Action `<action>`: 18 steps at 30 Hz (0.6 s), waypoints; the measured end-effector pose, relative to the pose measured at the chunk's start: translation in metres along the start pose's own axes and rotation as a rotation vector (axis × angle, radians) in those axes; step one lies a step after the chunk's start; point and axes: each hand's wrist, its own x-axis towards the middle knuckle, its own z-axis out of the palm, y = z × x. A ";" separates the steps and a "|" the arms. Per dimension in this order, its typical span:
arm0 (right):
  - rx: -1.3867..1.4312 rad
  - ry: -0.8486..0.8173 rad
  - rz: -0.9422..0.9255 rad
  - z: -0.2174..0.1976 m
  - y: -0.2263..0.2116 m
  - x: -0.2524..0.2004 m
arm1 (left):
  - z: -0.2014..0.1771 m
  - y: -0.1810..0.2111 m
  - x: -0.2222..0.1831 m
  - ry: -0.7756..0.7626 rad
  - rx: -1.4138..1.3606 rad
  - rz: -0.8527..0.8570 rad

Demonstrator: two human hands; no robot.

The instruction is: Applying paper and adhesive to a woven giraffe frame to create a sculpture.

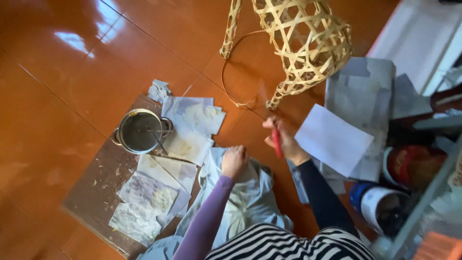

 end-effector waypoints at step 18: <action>0.517 0.486 0.800 0.036 0.158 0.038 | -0.009 0.016 -0.005 0.029 0.189 0.051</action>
